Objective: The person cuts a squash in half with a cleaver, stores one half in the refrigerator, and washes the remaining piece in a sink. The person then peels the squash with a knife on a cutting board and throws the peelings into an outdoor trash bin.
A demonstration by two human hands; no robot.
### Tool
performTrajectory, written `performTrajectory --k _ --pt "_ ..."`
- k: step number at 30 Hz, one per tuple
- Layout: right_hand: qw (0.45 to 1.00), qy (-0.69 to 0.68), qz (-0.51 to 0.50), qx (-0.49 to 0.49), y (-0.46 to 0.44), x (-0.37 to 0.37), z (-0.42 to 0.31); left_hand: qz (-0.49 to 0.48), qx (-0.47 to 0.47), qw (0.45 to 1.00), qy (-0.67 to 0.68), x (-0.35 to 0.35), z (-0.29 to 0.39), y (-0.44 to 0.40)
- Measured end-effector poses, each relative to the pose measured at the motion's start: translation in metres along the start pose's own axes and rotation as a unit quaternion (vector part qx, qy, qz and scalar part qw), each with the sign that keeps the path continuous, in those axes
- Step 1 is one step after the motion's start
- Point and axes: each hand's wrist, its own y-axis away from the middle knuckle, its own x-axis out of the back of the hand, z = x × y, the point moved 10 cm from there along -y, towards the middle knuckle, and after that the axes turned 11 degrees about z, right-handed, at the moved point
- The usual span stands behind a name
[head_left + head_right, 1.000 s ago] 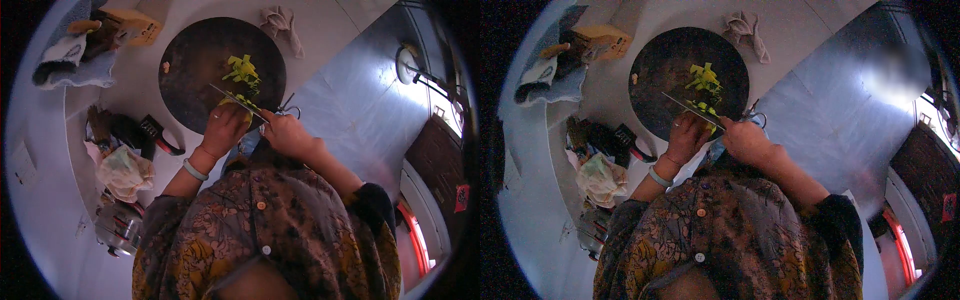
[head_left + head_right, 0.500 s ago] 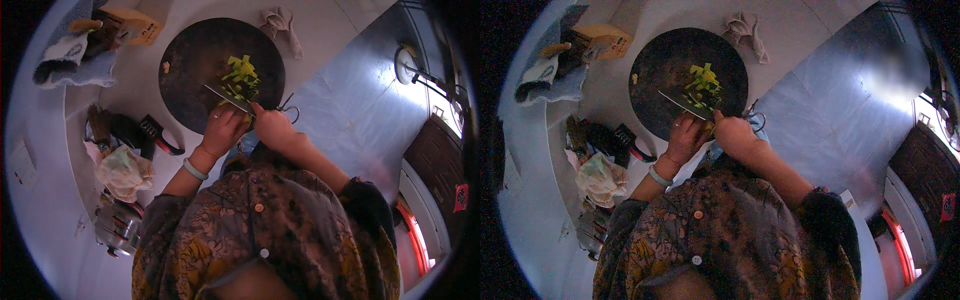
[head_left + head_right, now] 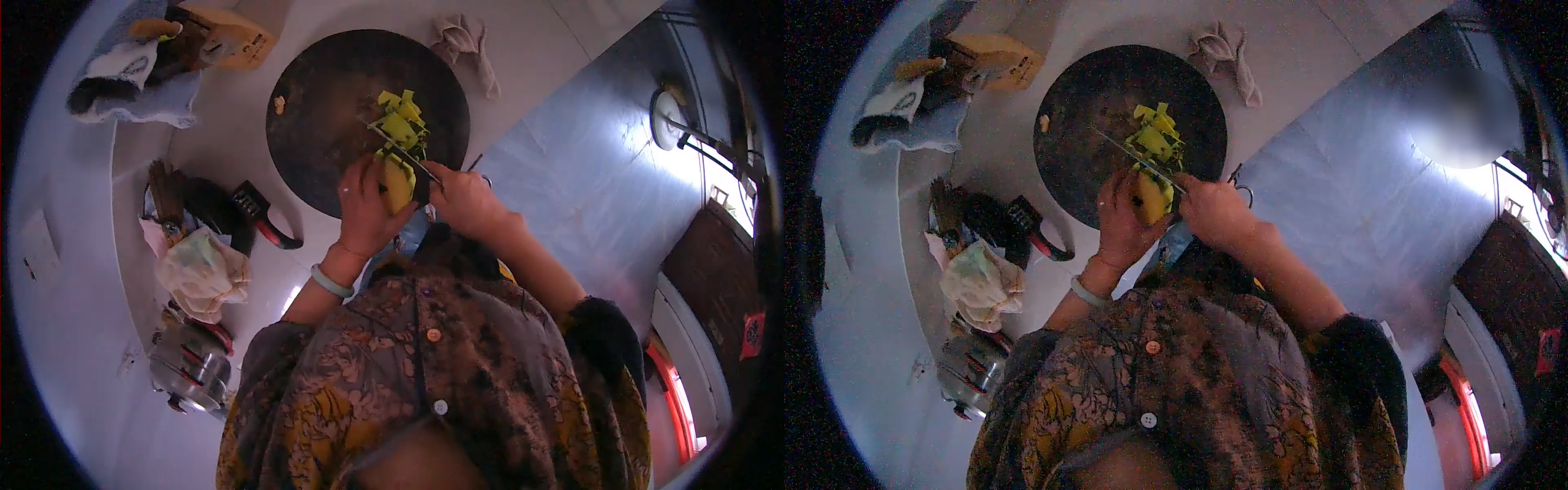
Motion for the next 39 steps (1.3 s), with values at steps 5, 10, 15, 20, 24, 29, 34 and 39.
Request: performTrajectory --k 5,10,15,20,24,29,34,39 --pt "0.998 0.047 -0.030 0.026 0.004 -0.003 -0.003 -0.083 -0.082 0.991 0.066 0.000 0.002 -0.002" --pt "0.993 0.062 -0.046 0.094 0.019 -0.011 -0.010 -0.114 -0.120 0.986 -0.007 0.007 0.007 0.006" --pt "0.994 0.076 -0.060 0.056 0.021 -0.011 -0.007 -0.129 -0.126 0.984 -0.012 0.003 0.010 0.004" --pt "0.992 0.063 -0.085 0.062 0.014 -0.017 -0.001 -0.128 -0.105 0.986 -0.030 0.005 0.007 0.004" --pt "0.989 0.077 -0.118 0.043 0.012 -0.021 -0.001 -0.130 -0.114 0.985 -0.004 0.004 0.006 0.005" --pt "0.990 0.109 -0.085 0.039 0.004 -0.040 0.004 -0.120 -0.105 0.987 0.010 0.004 0.005 0.005" --pt "0.991 0.085 -0.100 0.036 -0.004 -0.044 0.016 -0.124 -0.107 0.986 0.019 0.007 0.009 0.003" --pt "1.000 0.003 -0.016 -0.004 -0.006 -0.012 0.013 -0.087 -0.095 0.991 0.023 0.008 0.007 0.006"
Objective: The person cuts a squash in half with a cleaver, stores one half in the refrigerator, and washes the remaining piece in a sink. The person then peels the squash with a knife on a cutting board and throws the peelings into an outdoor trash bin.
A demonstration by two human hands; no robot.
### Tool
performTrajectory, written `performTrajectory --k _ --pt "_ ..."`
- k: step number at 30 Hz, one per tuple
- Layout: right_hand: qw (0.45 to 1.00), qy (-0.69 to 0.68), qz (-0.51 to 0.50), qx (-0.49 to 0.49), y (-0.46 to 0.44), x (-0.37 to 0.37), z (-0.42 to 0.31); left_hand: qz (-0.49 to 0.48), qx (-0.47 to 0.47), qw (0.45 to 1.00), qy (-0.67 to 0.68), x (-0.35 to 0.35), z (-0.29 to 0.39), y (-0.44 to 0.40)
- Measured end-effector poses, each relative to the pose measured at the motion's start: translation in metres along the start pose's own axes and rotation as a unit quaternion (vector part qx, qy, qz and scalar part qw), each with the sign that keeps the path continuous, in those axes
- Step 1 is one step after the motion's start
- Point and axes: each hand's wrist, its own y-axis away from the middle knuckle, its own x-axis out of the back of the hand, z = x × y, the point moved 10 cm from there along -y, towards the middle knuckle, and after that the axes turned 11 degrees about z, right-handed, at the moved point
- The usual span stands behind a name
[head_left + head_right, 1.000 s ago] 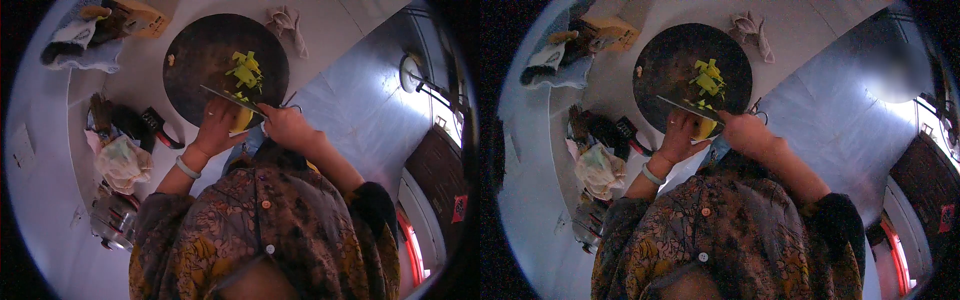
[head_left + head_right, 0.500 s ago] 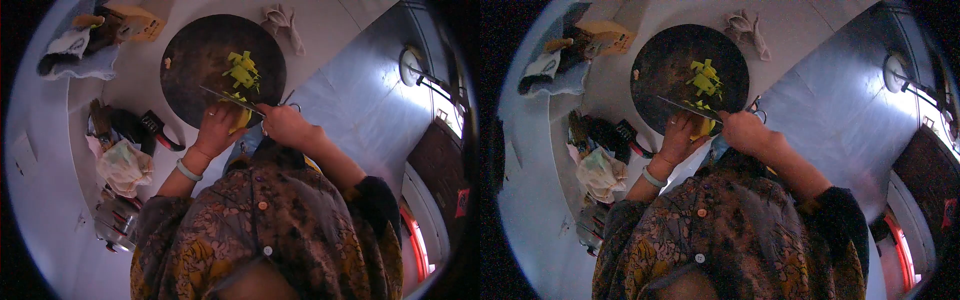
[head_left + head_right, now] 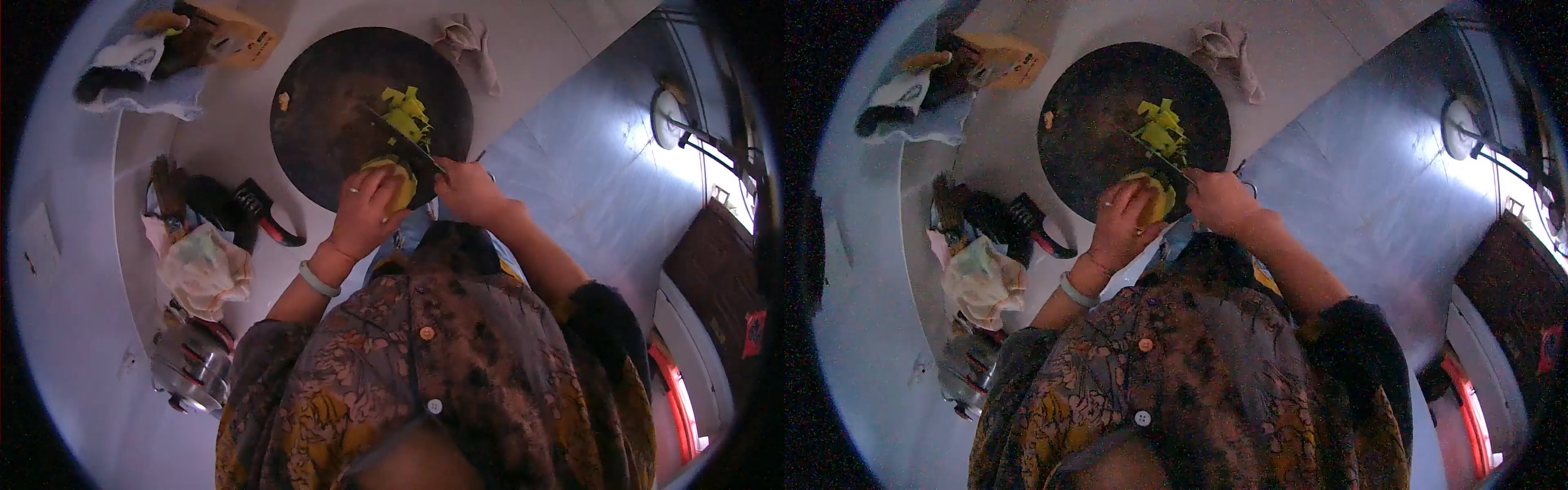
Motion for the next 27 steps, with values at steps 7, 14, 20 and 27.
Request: performTrajectory --k 7,14,20,27 --pt "0.992 0.100 -0.045 0.056 0.016 -0.008 -0.009 0.073 0.100 0.992 -0.020 0.002 -0.011 0.003" --pt "0.992 0.097 -0.082 -0.008 0.011 -0.025 0.000 0.062 0.117 0.991 -0.024 0.001 -0.017 0.002" --pt "0.989 0.130 -0.073 0.014 0.001 -0.007 -0.007 -0.010 0.143 0.988 -0.047 0.018 -0.050 0.004" --pt "0.988 0.150 -0.002 0.031 -0.005 0.021 -0.008 0.092 0.107 0.989 -0.038 0.077 -0.029 -0.012"
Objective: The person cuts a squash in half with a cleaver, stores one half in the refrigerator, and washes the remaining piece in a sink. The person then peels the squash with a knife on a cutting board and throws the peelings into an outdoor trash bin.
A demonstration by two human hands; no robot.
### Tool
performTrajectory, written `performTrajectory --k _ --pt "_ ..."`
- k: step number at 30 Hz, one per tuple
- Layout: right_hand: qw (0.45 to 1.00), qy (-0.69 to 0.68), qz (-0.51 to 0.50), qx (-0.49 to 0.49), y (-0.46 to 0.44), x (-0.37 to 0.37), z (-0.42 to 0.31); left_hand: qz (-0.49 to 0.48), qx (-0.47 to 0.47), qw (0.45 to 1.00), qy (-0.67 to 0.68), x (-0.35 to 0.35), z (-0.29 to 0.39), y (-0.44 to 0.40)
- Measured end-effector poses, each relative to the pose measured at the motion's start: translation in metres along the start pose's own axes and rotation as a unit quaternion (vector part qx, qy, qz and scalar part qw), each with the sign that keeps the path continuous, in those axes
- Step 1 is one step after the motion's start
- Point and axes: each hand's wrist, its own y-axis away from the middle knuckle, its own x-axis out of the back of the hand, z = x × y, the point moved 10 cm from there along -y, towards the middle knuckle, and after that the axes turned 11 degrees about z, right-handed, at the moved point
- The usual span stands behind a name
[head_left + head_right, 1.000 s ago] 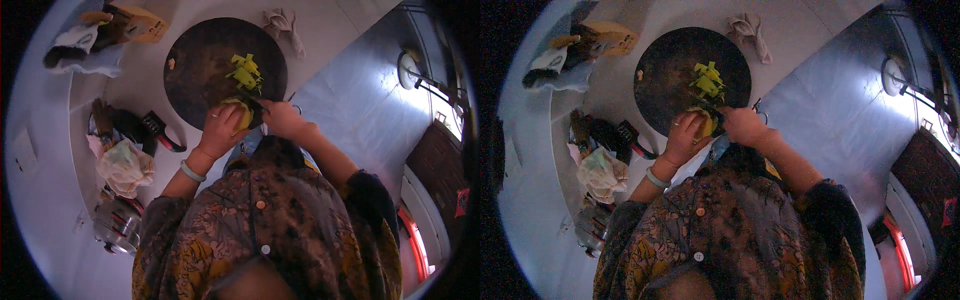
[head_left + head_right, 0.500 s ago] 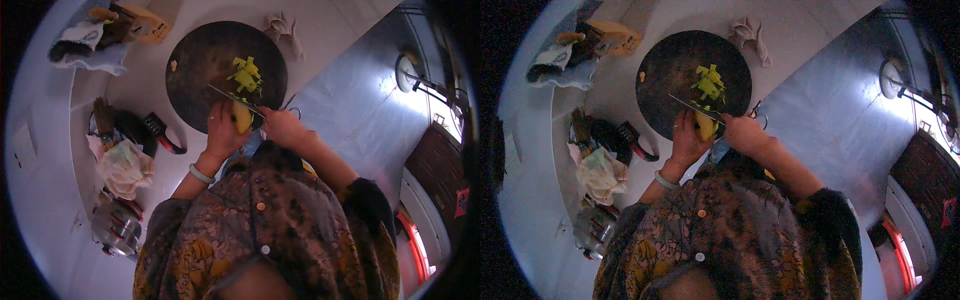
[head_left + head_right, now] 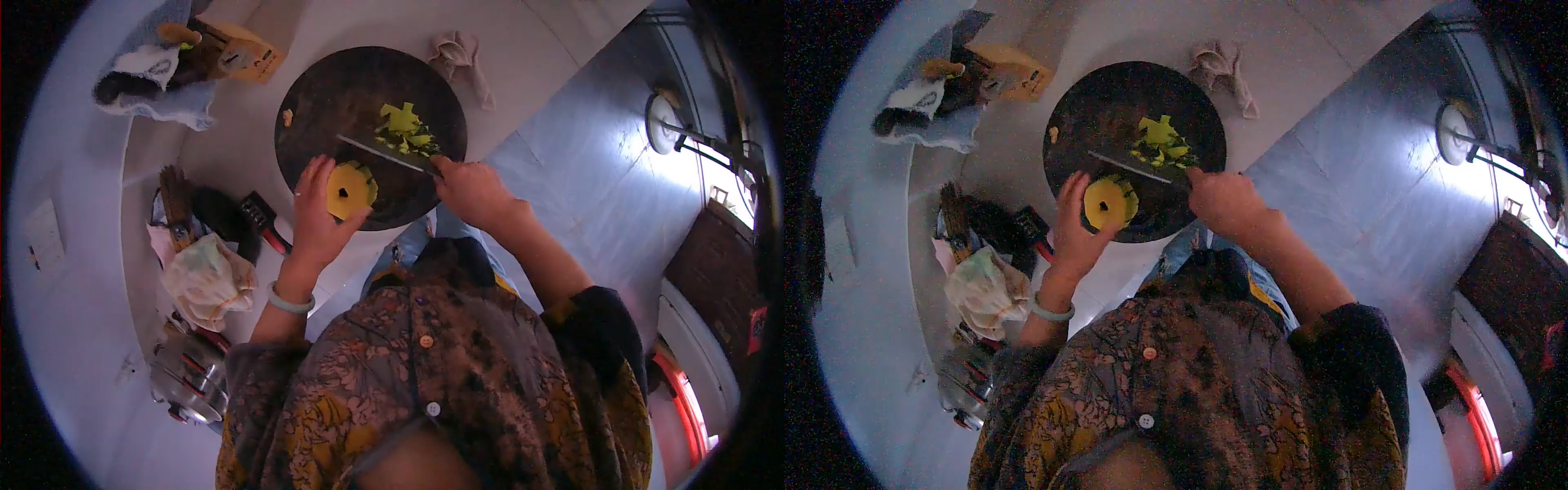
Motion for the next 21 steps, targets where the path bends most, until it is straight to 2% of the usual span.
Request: performTrajectory --k 2,5,8,12,15,21 --pt "0.999 -0.011 0.032 0.024 0.008 0.003 -0.005 0.051 -0.052 0.994 0.086 0.028 0.020 -0.005" --pt "0.994 -0.048 0.090 0.043 0.022 0.011 -0.017 -0.027 -0.112 0.988 0.104 0.018 0.058 -0.011" --pt "0.986 -0.097 0.127 0.039 0.036 0.019 -0.022 -0.167 -0.115 0.978 0.048 -0.018 0.085 -0.017" --pt "0.975 -0.104 0.181 0.076 0.043 0.025 -0.025 -0.197 -0.161 0.967 -0.002 -0.044 0.098 -0.009" --pt "0.971 -0.070 0.216 0.076 0.042 0.016 -0.017 -0.197 -0.197 0.960 0.022 -0.062 0.102 -0.002" --pt "0.973 -0.060 0.214 0.064 0.041 0.018 -0.018 -0.197 -0.158 0.967 0.039 -0.081 0.085 -0.004"
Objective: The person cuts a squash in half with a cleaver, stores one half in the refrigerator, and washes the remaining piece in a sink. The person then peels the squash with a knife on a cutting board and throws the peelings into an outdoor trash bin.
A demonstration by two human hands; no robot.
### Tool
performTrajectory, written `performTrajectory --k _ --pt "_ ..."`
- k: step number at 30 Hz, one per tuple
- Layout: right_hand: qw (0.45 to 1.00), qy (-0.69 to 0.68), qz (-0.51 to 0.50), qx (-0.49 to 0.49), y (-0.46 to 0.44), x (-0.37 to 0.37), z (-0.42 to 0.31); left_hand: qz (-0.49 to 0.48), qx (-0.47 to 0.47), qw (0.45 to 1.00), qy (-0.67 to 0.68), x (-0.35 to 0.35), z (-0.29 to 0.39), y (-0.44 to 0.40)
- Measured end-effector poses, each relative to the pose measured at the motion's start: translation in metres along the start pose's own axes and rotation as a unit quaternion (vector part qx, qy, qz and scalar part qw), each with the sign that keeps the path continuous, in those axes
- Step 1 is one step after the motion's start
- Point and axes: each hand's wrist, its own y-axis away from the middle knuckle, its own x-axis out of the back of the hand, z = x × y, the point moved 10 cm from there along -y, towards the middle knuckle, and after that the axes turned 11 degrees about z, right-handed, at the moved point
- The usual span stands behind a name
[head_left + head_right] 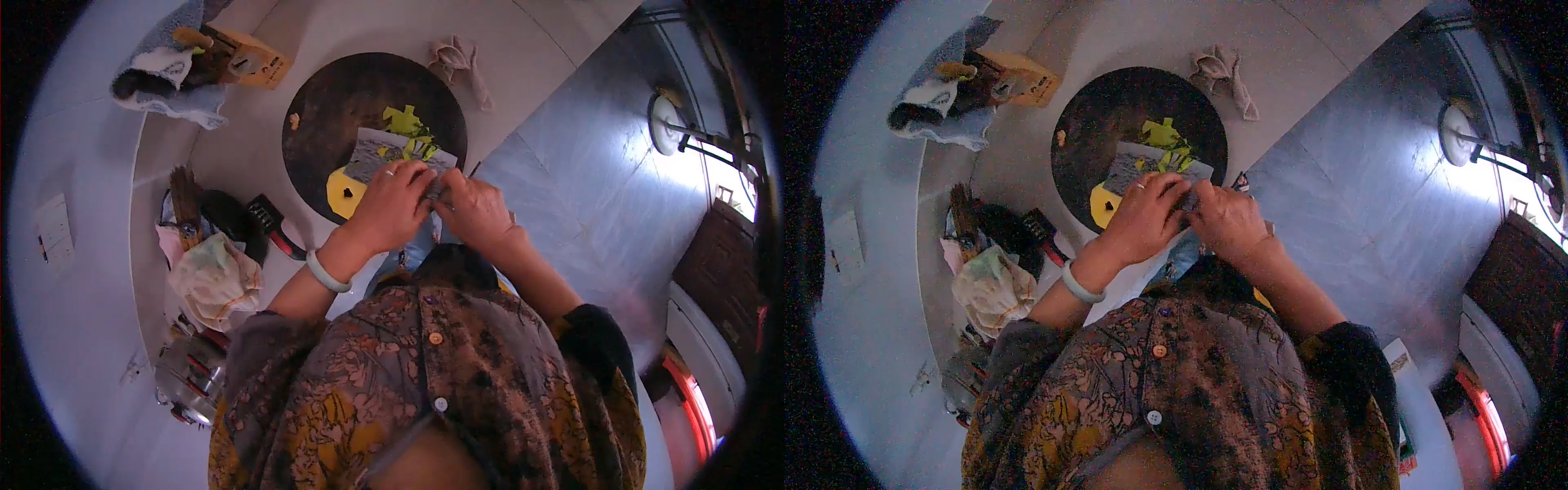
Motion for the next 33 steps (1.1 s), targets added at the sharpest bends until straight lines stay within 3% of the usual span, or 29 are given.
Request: performTrajectory --k 6,12,16,18,24,27,33 --pt "0.999 0.012 -0.036 0.017 0.005 0.002 -0.005 0.036 0.012 0.999 0.003 0.007 -0.030 -0.016" --pt "0.999 0.012 -0.011 0.033 0.005 0.005 -0.001 0.158 0.056 0.984 0.058 0.057 -0.043 -0.025" --pt "0.999 0.003 -0.043 0.001 0.002 0.002 0.002 0.129 0.018 0.991 0.041 0.056 -0.024 -0.002" --pt "1.000 0.005 -0.025 0.008 0.001 0.005 0.001 0.072 0.029 0.993 0.094 0.023 -0.009 0.013" --pt "0.998 0.027 0.035 0.049 -0.002 0.016 -0.005 0.056 -0.044 0.997 0.039 -0.005 0.002 -0.001" --pt "0.997 0.037 0.026 0.057 -0.001 0.018 -0.006 0.065 0.007 0.997 0.033 -0.004 -0.009 -0.010" --pt "0.997 0.061 -0.030 0.039 0.009 0.025 -0.006 0.050 0.017 0.998 -0.041 -0.008 -0.034 -0.020"
